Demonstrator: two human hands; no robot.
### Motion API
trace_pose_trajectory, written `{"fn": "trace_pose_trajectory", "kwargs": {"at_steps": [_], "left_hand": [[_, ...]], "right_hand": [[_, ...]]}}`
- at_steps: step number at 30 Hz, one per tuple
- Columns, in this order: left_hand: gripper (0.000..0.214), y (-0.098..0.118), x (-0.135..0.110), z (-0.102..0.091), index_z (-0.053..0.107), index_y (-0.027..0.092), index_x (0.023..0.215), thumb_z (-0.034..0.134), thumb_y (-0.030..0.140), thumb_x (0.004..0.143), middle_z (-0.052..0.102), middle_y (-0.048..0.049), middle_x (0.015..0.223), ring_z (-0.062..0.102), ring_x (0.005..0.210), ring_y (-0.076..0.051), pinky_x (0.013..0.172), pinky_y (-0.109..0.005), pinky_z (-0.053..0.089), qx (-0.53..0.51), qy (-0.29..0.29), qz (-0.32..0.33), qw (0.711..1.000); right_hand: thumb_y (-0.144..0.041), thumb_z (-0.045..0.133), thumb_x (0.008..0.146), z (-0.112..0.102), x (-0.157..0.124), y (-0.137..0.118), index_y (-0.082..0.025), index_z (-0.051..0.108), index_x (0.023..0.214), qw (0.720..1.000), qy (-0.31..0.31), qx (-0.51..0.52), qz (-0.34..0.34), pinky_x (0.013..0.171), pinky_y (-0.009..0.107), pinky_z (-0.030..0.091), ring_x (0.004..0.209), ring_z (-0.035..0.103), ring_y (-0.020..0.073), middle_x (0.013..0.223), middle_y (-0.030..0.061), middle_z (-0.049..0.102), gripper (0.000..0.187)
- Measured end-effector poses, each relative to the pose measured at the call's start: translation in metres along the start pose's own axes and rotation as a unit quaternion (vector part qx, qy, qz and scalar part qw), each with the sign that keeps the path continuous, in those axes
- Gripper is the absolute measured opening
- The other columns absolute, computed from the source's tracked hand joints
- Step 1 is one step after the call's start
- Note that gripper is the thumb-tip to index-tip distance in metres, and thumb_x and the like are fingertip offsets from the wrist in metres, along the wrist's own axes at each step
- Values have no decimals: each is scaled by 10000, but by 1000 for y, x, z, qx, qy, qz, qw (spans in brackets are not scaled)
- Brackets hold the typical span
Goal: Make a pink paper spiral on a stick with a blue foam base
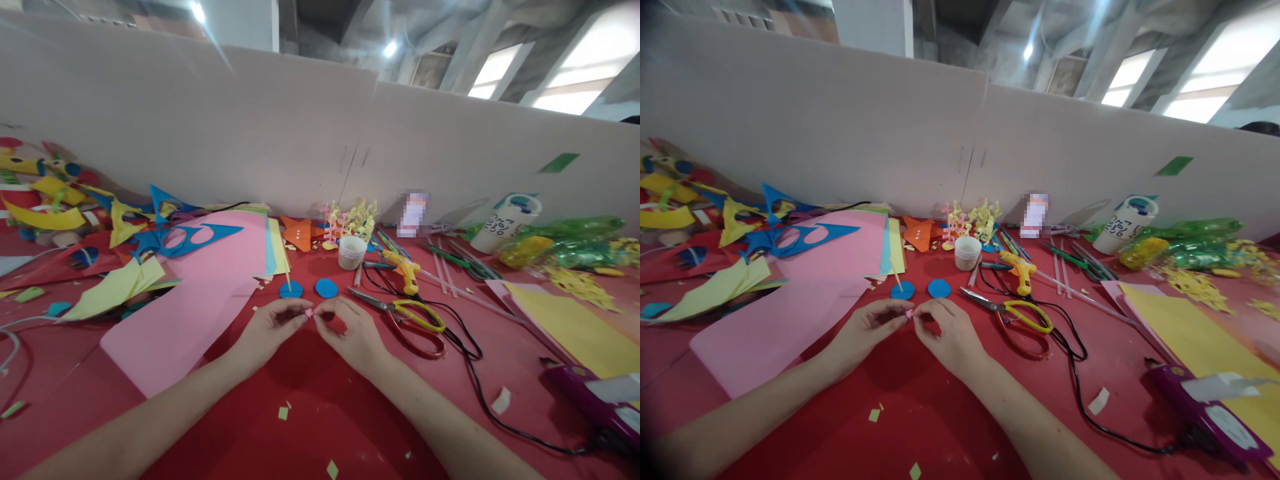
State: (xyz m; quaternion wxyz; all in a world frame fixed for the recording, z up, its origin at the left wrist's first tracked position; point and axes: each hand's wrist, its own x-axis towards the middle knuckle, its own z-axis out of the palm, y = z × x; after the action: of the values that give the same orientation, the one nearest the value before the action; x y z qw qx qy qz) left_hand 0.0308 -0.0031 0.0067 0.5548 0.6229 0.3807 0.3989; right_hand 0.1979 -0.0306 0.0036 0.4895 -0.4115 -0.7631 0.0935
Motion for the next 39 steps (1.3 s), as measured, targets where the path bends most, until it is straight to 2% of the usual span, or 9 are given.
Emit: {"fn": "trace_pose_trajectory", "kwargs": {"at_steps": [12,15,18,23,31,35,39], "left_hand": [[161,2,-2,0,678,184,850,642,252,709,714,-44,927,635,886,-195,857,-347,469,1,-30,-14,999],[200,2,-2,1,662,189,903,636,252,715,704,-45,944,627,906,-196,863,-357,463,-5,-40,-18,999],[259,3,-2,2,619,207,957,646,240,701,686,-29,916,621,884,-177,838,-342,470,-12,-21,-13,1000],[113,6,-1,1,607,186,810,631,240,714,641,-12,831,602,823,-150,798,-298,471,0,-5,5,1000],[99,3,-1,1,623,185,790,628,257,721,649,-11,805,595,794,-156,783,-310,467,9,-37,11,999],[118,6,-2,4,617,181,781,654,257,698,642,-10,790,588,784,-155,771,-305,462,-18,-43,-2,999],[138,6,-2,5,597,185,785,677,239,686,605,11,779,562,768,-123,751,-258,442,-77,-20,-33,996]], "right_hand": [[-90,504,733,2,-1,-1,-187,546,757,1000,7,-29,-9,597,229,478,608,547,123,674,14,592,108],[-81,495,711,2,-1,-1,-185,529,723,998,9,-50,-26,564,229,465,583,534,127,638,10,573,111],[-82,495,714,2,-1,0,-188,524,721,998,11,-52,-29,567,231,462,589,532,129,636,8,568,110],[-94,494,761,2,-1,-1,-189,548,780,1000,10,-21,-5,630,226,474,634,547,120,698,16,589,111],[-100,486,726,0,-1,-2,-194,527,725,998,-1,-59,-32,567,233,455,601,536,132,640,10,573,102],[-92,483,716,0,-1,-4,-198,521,712,997,7,-70,-40,538,231,442,572,522,129,614,4,563,112],[-93,477,736,1,0,-4,-199,519,725,998,8,-61,-29,577,242,459,614,540,138,650,17,575,115]]}}
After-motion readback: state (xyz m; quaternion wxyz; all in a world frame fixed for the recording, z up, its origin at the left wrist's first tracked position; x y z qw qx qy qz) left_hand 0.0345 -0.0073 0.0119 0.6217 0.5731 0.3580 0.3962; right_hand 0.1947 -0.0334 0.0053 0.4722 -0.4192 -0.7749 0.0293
